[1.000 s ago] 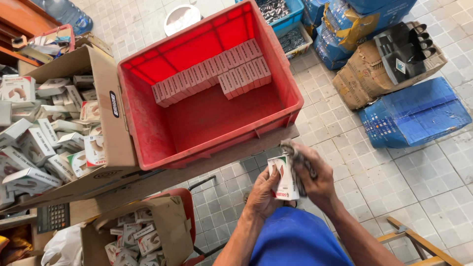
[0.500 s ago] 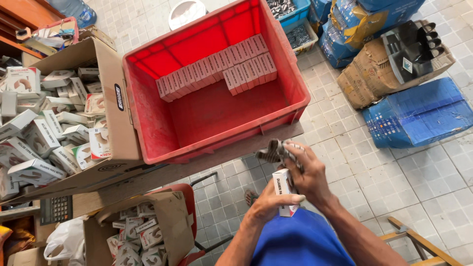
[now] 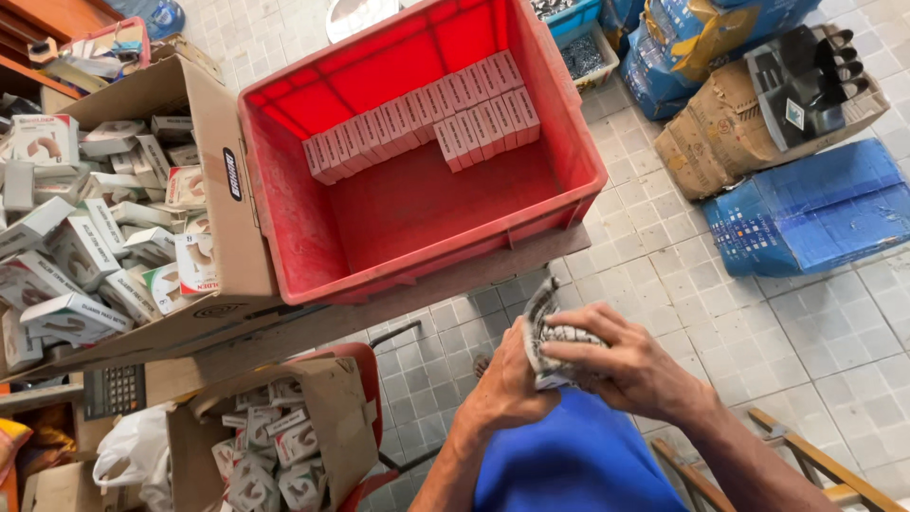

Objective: The person picks up individual white boxes from a large cardboard container and places them into rows within a red plastic crate, occasionally wiping the boxes with a cloth before packing them.

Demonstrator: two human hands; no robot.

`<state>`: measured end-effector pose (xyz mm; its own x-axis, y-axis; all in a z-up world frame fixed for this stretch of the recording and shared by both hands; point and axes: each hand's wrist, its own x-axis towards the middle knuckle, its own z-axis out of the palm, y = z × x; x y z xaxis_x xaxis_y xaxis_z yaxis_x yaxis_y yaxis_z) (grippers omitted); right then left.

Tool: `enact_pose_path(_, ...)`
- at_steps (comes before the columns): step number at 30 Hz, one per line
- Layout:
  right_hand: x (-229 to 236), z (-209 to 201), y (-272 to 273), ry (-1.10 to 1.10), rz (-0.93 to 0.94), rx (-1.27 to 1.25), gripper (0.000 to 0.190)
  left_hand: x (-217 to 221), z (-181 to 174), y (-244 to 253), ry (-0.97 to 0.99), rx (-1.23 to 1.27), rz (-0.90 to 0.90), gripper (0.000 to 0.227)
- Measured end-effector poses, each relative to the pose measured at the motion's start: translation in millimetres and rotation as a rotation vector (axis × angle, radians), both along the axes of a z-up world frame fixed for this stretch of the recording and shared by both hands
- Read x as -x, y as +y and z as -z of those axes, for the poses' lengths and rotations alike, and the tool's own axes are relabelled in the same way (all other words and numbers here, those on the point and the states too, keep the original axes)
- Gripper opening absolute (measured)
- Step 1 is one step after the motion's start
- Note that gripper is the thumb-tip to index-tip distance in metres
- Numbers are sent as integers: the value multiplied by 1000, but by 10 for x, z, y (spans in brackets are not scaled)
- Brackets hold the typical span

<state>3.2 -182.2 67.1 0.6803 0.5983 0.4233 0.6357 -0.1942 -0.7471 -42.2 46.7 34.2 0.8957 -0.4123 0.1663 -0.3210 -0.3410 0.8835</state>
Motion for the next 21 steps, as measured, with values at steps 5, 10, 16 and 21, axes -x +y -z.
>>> enact_pose_path(5,11,284,-183,85,256,61,32,28,-142,20,122,-35,28,112)
enact_pose_path(10,-112,275,-44,-12,251,112,30,-81,-213,-12,238,69,91,109)
enact_pose_path(16,447,314,380,-154,430,-2,29,-128,337,-158,1060,1481,-401,54)
enact_pose_path(21,439,587,388,-33,464,8,39,-261,491,-147,1302,1729,-767,18)
